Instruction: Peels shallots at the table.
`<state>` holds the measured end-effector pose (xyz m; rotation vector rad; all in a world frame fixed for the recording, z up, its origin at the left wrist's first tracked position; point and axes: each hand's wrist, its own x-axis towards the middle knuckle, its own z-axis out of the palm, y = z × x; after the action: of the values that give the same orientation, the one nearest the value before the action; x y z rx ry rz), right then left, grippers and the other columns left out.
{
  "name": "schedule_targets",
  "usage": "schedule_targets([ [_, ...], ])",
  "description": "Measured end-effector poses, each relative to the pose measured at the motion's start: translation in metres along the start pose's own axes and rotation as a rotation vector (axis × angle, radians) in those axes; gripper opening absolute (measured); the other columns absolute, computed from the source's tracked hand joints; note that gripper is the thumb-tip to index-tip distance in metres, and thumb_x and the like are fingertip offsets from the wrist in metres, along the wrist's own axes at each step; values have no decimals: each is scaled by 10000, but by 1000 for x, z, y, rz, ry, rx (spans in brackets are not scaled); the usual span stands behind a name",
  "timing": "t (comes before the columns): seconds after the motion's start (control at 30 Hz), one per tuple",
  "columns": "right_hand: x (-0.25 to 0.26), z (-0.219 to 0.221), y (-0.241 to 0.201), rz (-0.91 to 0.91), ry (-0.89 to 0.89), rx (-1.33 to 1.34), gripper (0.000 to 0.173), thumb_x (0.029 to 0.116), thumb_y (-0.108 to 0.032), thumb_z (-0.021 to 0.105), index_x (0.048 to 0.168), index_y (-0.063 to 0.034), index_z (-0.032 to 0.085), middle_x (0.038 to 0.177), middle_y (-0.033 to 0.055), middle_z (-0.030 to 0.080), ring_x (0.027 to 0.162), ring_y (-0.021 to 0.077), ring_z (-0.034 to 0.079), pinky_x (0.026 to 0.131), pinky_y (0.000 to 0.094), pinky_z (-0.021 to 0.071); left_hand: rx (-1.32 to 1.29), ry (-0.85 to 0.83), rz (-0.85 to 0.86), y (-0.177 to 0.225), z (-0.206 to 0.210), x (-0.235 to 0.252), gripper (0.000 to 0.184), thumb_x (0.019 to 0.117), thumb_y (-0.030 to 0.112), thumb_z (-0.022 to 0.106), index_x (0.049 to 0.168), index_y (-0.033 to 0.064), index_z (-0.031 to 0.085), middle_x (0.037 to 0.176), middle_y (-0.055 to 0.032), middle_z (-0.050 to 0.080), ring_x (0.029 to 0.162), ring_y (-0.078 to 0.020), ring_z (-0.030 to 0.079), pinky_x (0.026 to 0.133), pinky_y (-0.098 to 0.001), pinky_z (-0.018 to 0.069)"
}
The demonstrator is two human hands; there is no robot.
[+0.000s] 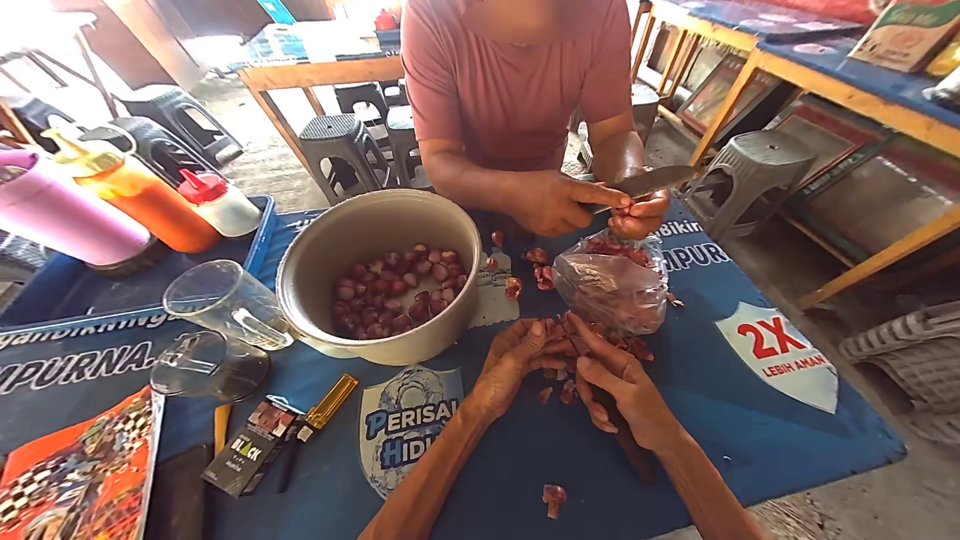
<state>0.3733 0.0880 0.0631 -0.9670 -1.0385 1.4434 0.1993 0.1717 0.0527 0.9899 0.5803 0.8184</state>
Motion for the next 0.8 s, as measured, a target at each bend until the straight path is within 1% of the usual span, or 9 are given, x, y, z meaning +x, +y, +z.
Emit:
schedule_targets([
  [0.07,0,2,1,-3,-44,-22,598,1050,-106,440,1619,-88,258,1009,17,691,490,38,522,396,170,453,17,18,-2,0,2,-1,251,1090,142,390,1252,-15,500,1112,-95,723,986,-165,732,895,-333,604],
  [0.13,2,3,2,-2,-50,-56,604,1043,-99,451,1617,-89,264,946,11,676,489,39,525,393,171,452,44,35,-5,-1,5,-1,282,1096,149,379,1282,-38,479,1091,-88,709,980,-152,722,914,-326,595],
  [0.2,2,4,2,-5,-28,-89,592,1047,-101,453,1614,-90,283,949,13,670,489,42,522,390,174,451,67,31,-13,-1,7,-1,276,1103,151,359,1276,-37,463,1071,-74,701,973,-132,717,926,-312,587],
  [0.27,3,5,2,-7,-13,-109,570,1051,-92,442,1605,-86,307,1078,32,692,494,36,516,393,171,445,89,13,-19,0,6,-1,255,1106,150,346,1254,-25,458,1070,-73,699,978,-126,717,935,-309,584],
  [0.33,3,6,1,-1,3,-124,551,1055,-88,436,1596,-78,332,1106,41,702,491,36,514,392,173,441,100,3,-14,-1,6,-1,238,1104,149,348,1233,-16,461,1069,-75,694,972,-131,717,928,-312,585],
  [0.53,5,8,1,-36,87,-246,494,1060,-95,433,1549,-32,405,867,-5,677,464,28,498,389,174,440,118,-12,2,-3,5,-1,206,1092,135,383,1201,-6,488,1048,-68,715,944,-130,726,899,-314,594],
  [0.63,4,5,-1,13,104,-167,492,1059,-102,430,1548,-47,419,778,-13,630,443,39,491,378,184,447,100,-14,3,-2,5,0,227,1094,130,375,1211,-13,506,1071,-81,725,966,-146,732,912,-325,596],
  [0.7,3,3,-2,54,109,-129,500,1062,-106,409,1560,-63,405,742,-12,606,436,52,485,374,194,445,82,-10,6,-4,4,2,242,1096,132,376,1213,-20,524,1083,-96,721,975,-169,729,905,-342,598],
  [0.8,1,1,-2,37,72,-71,537,1063,-113,386,1595,-71,331,702,-23,571,434,56,487,375,192,446,77,14,22,-5,1,3,228,1081,122,419,1186,-30,553,1069,-97,709,967,-167,715,879,-334,594],
])
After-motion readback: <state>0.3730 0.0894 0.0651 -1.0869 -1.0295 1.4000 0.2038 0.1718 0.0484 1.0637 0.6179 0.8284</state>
